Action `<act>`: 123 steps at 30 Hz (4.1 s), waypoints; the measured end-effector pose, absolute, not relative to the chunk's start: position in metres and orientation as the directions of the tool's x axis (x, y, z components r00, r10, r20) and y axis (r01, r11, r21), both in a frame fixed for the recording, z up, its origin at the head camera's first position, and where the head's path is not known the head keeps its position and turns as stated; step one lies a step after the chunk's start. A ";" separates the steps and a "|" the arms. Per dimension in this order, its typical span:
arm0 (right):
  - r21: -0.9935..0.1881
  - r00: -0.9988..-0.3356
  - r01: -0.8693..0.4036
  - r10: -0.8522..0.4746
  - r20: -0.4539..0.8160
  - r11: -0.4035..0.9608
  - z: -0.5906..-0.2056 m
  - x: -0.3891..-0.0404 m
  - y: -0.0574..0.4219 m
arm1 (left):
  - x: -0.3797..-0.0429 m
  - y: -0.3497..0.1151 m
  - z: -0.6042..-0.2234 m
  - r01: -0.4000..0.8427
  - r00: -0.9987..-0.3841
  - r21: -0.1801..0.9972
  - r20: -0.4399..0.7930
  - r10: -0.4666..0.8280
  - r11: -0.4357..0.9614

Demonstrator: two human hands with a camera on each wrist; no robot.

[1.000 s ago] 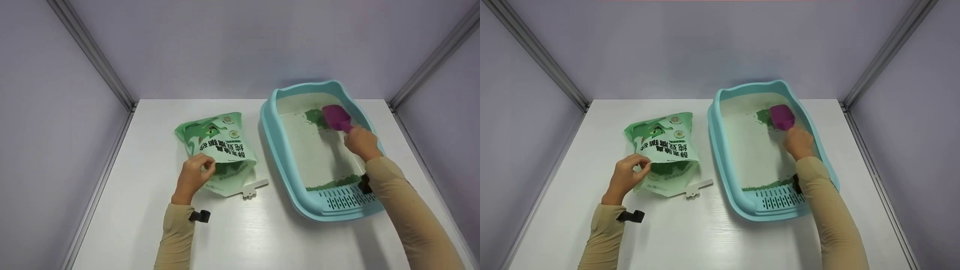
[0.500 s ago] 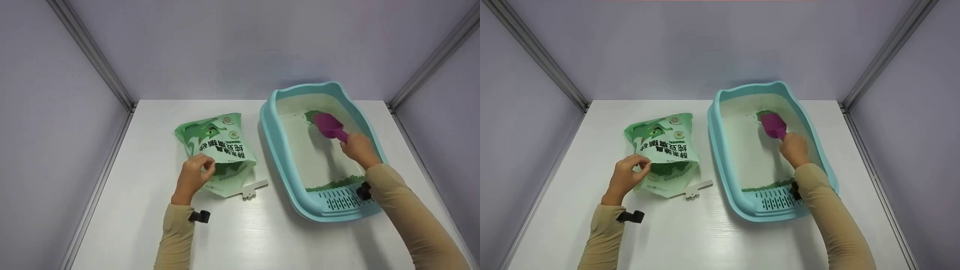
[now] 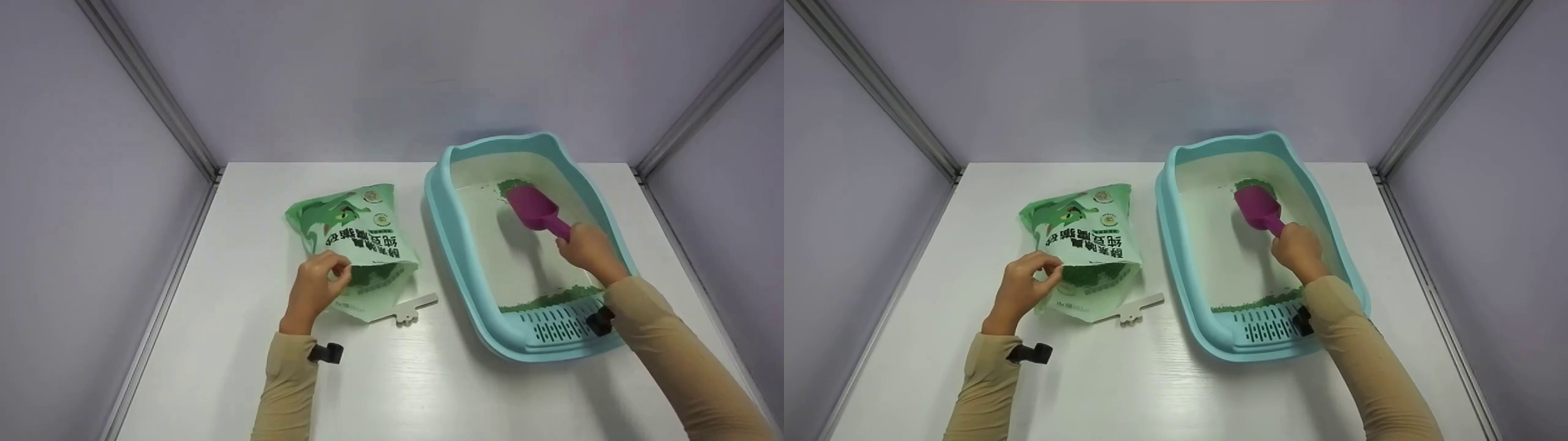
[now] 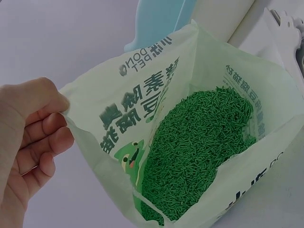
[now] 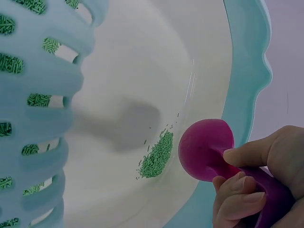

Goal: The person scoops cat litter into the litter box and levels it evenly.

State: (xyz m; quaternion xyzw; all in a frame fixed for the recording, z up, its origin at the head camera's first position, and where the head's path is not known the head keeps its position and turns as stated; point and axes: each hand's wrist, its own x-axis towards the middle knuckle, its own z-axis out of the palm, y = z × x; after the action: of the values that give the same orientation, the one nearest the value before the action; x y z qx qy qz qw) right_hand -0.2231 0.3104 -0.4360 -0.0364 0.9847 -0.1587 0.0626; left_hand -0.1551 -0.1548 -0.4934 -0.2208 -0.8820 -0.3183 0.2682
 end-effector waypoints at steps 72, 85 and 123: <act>-0.478 -0.987 -0.138 -0.161 -0.008 0.868 -0.385 -0.136 0.268 | -0.157 -0.155 -0.494 0.566 -0.755 0.437 0.615 0.226 0.700; -0.492 -0.978 -0.166 -0.207 -0.028 0.855 -0.378 -0.128 0.254 | -0.157 -0.155 -0.493 0.564 -0.760 0.450 0.611 0.222 0.692; -0.493 -0.927 -0.289 -0.369 -0.072 0.821 -0.390 -0.106 0.215 | -0.155 -0.155 -0.495 0.565 -0.756 0.440 0.616 0.224 0.698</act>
State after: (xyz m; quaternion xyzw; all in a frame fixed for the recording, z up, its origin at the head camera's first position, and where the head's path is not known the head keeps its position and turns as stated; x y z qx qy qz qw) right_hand -0.1059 0.2154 -0.3901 -0.1731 0.9506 -0.2444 0.0821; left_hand -0.1553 -0.1550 -0.4949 -0.2238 -0.8813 -0.3179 0.2686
